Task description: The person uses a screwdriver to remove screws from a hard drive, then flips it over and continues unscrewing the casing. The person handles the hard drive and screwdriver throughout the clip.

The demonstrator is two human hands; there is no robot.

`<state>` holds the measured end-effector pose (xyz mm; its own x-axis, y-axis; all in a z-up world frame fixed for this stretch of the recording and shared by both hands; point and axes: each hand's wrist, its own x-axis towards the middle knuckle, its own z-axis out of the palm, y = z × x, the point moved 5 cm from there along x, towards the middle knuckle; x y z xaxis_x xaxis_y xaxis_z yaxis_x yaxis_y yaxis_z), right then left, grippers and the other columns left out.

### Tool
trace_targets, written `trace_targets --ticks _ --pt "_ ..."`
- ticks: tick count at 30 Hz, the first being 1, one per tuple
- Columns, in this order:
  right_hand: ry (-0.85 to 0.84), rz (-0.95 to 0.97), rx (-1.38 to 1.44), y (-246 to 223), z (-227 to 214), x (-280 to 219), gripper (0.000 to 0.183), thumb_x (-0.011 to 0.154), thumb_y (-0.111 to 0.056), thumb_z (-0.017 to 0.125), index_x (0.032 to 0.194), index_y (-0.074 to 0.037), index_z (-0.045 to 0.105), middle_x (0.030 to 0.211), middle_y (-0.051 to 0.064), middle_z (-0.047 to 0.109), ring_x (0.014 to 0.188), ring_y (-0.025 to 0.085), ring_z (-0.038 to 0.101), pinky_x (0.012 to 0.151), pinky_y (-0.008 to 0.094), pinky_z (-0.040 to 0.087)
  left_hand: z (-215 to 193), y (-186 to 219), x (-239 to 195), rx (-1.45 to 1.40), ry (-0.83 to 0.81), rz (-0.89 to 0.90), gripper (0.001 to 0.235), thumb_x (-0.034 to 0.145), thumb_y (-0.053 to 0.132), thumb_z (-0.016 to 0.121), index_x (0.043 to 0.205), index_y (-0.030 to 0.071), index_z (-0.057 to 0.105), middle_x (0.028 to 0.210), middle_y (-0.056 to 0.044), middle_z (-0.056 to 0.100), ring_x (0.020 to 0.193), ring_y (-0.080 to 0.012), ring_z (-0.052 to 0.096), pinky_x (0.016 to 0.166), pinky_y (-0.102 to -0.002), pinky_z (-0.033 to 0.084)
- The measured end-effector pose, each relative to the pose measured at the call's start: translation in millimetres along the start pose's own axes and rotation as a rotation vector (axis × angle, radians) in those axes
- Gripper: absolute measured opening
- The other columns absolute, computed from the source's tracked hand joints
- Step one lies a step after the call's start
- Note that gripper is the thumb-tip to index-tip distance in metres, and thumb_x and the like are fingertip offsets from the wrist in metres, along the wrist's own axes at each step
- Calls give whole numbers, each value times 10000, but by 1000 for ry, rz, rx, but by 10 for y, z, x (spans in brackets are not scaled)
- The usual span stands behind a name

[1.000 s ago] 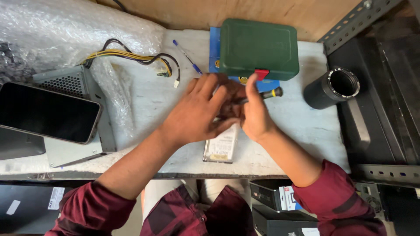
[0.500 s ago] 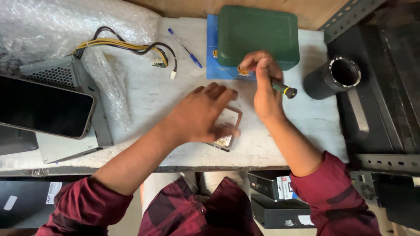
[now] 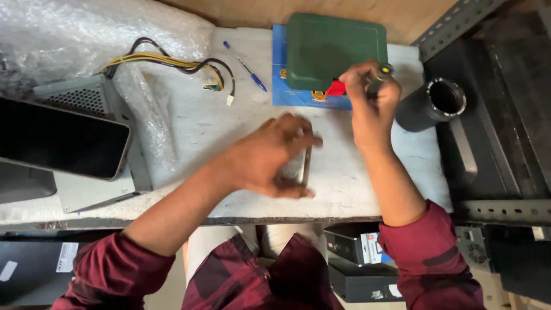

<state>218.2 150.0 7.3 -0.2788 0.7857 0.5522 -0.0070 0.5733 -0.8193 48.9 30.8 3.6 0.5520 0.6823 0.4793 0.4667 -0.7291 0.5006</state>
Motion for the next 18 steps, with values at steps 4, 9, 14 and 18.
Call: trace_targets --ticks 4,9,14,18 --pt "-110 -303 -90 -328 174 -73 667 783 -508 882 1138 8 653 1167 54 609 1072 162 598 827 277 502 -225 -260 -111 -470 323 -207 648 934 521 731 1333 57 520 1192 -100 537 1076 -209 539 920 -351 491" --pt "-297 -556 -406 -709 483 -302 826 668 -508 943 1235 19 653 1307 173 591 1113 269 686 932 373 608 -179 -345 -135 -855 379 -240 679 1034 627 559 1357 41 446 1154 -24 471 1041 -115 457 918 -267 419" --pt "-327 -588 -448 -736 560 -324 662 770 -331 951 1253 5 651 1303 148 628 1080 290 740 906 363 632 -117 -268 -67 -826 343 -213 722 1014 677 519 1344 38 454 1172 -35 471 1077 -140 469 941 -281 427" --pt "-283 -602 -443 -742 514 -323 615 780 -270 930 1253 16 662 1265 149 649 1066 294 733 899 378 627 -397 -7 -99 -283 606 25 692 952 591 530 1311 9 425 1277 -139 451 1227 -277 474 1074 -407 404"
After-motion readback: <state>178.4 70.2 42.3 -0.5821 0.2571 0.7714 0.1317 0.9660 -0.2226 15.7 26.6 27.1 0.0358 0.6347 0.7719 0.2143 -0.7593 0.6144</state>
